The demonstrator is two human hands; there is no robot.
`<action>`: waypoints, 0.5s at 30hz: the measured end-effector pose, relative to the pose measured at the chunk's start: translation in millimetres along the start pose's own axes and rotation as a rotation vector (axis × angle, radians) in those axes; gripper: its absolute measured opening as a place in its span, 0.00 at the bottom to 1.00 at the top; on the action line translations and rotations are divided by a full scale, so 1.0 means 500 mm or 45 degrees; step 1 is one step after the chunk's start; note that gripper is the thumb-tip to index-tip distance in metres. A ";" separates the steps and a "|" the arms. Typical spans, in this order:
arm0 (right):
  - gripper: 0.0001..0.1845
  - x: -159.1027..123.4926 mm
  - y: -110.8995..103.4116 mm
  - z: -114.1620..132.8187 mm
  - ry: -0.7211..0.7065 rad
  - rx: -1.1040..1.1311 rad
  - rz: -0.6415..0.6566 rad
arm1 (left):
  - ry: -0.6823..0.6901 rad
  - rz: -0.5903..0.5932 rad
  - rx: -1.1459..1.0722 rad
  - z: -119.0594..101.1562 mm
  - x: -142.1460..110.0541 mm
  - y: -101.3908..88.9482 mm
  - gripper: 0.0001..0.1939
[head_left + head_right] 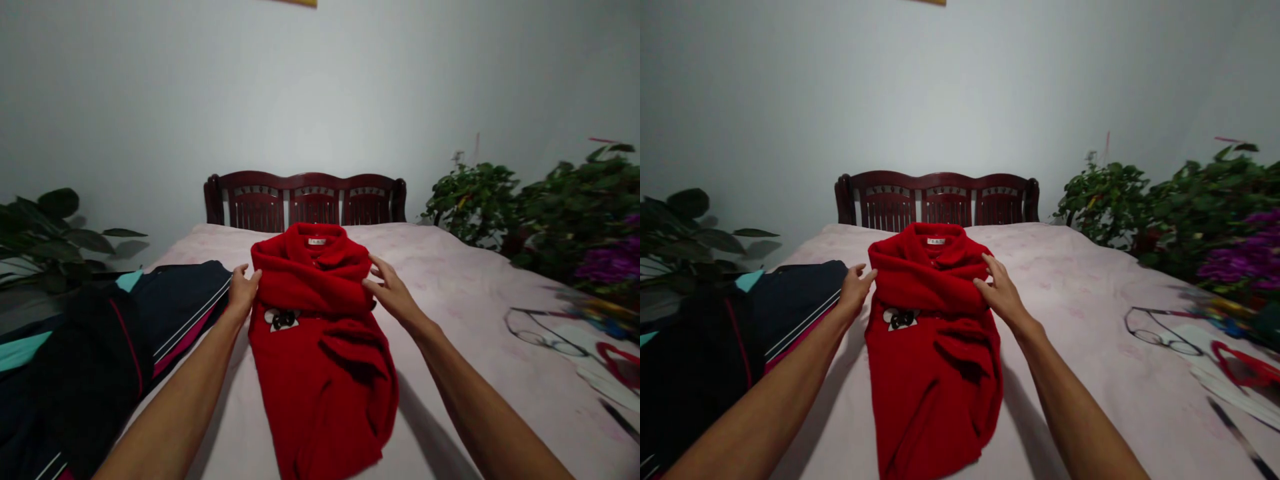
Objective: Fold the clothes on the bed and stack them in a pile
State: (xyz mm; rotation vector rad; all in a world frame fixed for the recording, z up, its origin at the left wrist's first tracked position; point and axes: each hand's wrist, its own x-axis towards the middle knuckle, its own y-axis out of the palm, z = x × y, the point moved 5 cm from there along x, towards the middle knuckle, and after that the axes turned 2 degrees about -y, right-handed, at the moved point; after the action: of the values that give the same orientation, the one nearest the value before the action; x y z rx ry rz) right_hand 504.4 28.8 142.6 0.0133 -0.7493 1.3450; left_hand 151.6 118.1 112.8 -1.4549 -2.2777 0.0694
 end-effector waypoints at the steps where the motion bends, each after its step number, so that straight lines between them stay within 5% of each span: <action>1: 0.36 -0.001 0.015 -0.008 0.004 -0.062 0.077 | -0.010 0.027 0.028 0.009 -0.001 0.003 0.28; 3: 0.33 -0.034 0.056 -0.028 0.016 -0.210 0.324 | 0.001 0.162 0.082 0.028 -0.037 0.013 0.27; 7: 0.44 -0.145 0.130 -0.065 0.123 -0.665 0.699 | 0.084 0.554 0.143 0.040 -0.185 0.044 0.19; 11: 0.39 -0.195 0.173 -0.062 0.104 -1.002 0.768 | 0.339 0.913 0.475 -0.001 -0.321 0.068 0.25; 15: 0.24 -0.193 0.185 -0.040 -0.097 -1.126 0.785 | 0.578 1.175 0.720 -0.032 -0.385 0.055 0.21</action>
State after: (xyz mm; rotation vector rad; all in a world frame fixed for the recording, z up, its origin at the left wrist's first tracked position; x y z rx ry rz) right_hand 429.8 -22.6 42.0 -0.9355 -1.4342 1.4717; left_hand 249.5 -40.7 56.3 -1.8072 -0.9797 0.5409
